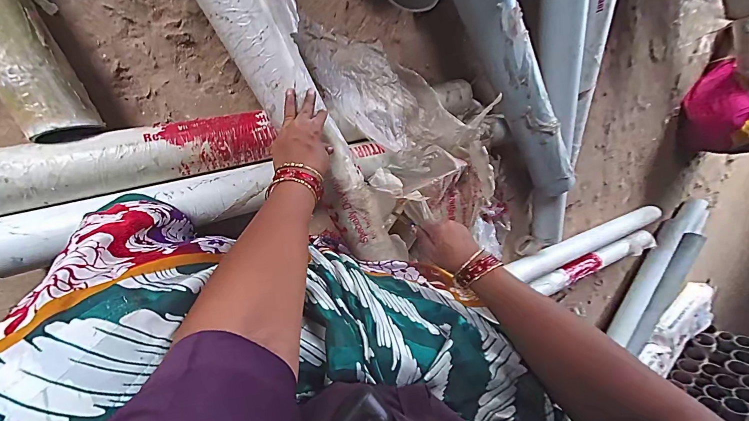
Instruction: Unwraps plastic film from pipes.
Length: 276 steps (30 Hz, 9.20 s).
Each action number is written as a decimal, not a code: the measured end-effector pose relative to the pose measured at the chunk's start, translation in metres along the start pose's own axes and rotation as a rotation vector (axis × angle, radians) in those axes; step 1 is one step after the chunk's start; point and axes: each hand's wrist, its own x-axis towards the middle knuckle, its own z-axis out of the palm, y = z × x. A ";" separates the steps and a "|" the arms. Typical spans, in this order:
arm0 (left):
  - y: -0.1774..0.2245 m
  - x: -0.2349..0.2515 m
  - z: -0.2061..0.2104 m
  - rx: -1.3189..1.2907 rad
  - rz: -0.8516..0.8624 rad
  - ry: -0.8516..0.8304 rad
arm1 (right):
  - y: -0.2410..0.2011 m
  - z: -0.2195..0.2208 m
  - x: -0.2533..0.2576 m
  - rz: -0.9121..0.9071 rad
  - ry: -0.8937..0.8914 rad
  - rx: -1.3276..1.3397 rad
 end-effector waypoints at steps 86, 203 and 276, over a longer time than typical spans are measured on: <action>-0.043 -0.033 -0.015 -0.338 -0.507 0.472 | -0.101 0.059 0.051 0.213 0.214 0.616; -0.004 0.032 -0.022 -0.076 0.164 0.306 | -0.030 -0.013 0.016 -0.168 0.360 -0.070; -0.066 0.029 -0.046 -0.787 -0.301 -0.086 | -0.169 -0.105 0.104 -0.060 0.235 1.607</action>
